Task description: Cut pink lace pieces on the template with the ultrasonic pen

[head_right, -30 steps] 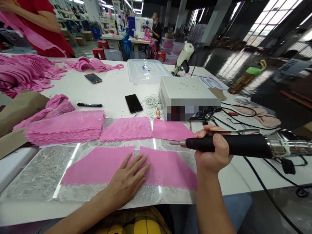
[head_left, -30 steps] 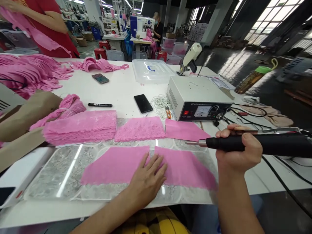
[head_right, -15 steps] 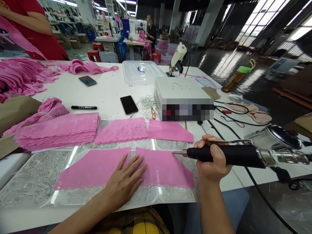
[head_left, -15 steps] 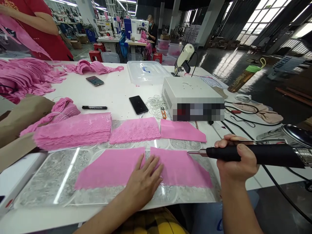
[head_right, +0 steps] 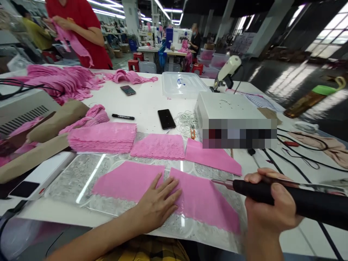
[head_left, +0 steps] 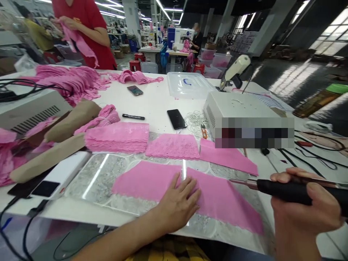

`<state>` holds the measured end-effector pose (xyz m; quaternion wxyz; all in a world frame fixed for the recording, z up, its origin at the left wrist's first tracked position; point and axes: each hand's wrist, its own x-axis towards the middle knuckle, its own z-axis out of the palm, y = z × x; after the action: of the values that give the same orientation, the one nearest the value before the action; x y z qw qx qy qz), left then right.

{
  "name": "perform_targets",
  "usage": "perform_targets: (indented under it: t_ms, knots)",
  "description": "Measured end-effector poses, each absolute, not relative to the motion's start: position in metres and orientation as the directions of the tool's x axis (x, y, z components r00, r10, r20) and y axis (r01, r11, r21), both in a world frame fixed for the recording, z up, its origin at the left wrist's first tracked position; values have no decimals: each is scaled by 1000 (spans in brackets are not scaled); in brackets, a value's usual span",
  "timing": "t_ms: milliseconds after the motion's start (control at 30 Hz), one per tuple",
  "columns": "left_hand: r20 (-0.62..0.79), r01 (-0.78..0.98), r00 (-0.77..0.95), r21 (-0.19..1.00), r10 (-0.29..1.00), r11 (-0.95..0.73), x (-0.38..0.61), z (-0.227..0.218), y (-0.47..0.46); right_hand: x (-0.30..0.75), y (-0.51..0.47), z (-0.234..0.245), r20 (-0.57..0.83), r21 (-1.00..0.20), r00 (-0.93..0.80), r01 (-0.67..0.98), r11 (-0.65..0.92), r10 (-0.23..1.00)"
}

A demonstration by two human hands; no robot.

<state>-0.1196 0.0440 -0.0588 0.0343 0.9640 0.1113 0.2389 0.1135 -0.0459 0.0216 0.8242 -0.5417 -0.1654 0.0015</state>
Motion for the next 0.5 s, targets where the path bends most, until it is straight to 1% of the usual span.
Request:
perform_targets:
  t_ms: [100, 200, 367, 433, 500]
  knots:
    - [417, 208, 875, 133, 245, -969, -120, -56, 43, 104, -37, 26, 252, -890, 947, 146, 433, 198]
    - [415, 211, 875, 138, 250, -968, -120, -56, 43, 92, -23, 26, 259, -877, 924, 103, 470, 281]
    - [425, 210, 870, 138, 249, -968, -120, -56, 43, 68, 6, 17, 340, -836, 853, 81, 543, 396]
    - [416, 206, 876, 136, 245, -969, -120, -56, 43, 59, 15, 15, 366, -834, 824, 85, 546, 432]
    - [401, 203, 884, 135, 241, -970, -120, -56, 43, 53, 21, 13, 364, -840, 813, 76, 538, 454]
